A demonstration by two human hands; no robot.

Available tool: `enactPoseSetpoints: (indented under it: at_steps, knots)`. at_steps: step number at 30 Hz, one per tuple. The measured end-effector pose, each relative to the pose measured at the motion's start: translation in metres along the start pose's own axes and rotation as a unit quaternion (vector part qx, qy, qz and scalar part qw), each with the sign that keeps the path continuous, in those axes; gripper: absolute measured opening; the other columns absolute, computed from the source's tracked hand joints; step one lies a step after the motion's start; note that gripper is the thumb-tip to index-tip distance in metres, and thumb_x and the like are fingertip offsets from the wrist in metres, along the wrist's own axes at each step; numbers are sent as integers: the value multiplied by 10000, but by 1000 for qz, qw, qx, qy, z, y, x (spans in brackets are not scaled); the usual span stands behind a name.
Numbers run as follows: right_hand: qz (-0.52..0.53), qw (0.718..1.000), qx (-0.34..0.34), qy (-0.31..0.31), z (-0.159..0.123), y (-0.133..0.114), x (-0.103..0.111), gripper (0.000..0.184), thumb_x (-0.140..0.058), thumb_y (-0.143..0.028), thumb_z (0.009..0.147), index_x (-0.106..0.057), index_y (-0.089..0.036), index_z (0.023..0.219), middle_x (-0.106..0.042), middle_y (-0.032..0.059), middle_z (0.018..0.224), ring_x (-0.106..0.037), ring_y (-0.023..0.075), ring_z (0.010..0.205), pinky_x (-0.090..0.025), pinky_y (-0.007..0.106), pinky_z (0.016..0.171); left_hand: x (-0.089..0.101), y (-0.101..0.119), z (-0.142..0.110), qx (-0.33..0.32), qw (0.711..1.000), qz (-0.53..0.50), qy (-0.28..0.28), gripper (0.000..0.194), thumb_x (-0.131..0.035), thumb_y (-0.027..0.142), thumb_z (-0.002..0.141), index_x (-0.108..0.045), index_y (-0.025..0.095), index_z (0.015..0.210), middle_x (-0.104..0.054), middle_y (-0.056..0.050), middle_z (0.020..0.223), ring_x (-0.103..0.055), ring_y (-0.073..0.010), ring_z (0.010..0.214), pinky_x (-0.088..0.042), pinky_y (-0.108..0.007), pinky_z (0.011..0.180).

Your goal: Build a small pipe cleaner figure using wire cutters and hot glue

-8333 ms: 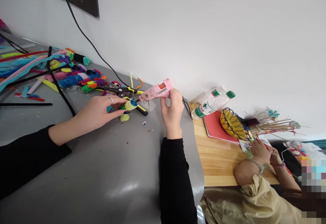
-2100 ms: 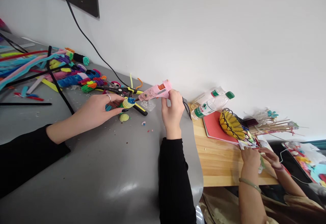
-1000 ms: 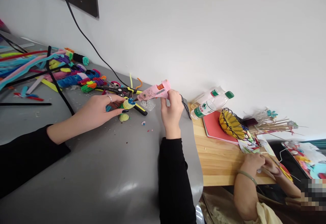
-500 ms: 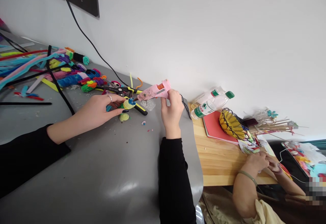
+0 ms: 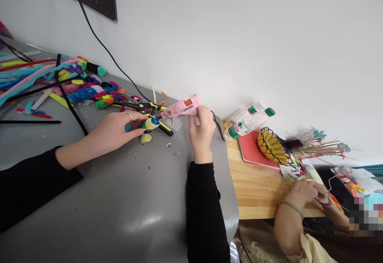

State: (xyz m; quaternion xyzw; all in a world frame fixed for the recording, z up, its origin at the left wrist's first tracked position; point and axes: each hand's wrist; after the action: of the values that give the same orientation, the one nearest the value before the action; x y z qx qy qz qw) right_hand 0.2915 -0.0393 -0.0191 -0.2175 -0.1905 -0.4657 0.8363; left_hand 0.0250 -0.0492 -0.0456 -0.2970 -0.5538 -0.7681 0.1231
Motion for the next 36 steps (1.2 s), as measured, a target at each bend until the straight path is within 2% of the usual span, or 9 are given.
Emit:
enactPoseSetpoints:
  at_steps: [14, 28, 36]
  knots:
    - [-5, 1000, -6, -2, -1, 2, -1, 70, -565, -185, 910, -539, -237, 870, -515, -18, 741, -481, 162, 664, -451, 290, 651, 0, 0, 0, -2, 1000, 3, -3, 323, -653, 361, 861, -806, 260, 1126, -846, -49, 1148, -763, -276, 950, -599, -361, 878]
    - [-9, 1000, -6, 2, 0, -1, -2, 95, -568, -197, 915, -510, -243, 855, -545, 12, 770, -538, 190, 717, -494, 326, 689, -1, -1, -1, -2, 1000, -8, 0, 298, -652, 365, 861, -795, 266, 1103, -844, -52, 1139, -759, -281, 943, -599, -384, 884]
    - [-9, 1000, 21, 17, 2, -6, -1, 160, -612, -198, 906, -475, -245, 838, -489, -25, 749, -469, 154, 671, -461, 297, 662, 1, 2, 0, 0, 1000, 4, -8, 306, -644, 350, 857, -797, 249, 1102, -839, -65, 1142, -762, -302, 983, -589, -387, 880]
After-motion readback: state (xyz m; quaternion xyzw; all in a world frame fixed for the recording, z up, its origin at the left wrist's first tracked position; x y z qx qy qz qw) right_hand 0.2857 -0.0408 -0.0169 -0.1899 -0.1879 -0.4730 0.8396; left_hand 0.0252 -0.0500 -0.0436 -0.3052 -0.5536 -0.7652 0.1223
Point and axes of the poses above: each hand's wrist, its own z-axis towards the middle knuckle, its own x-axis out of the back of the hand, y = z × x
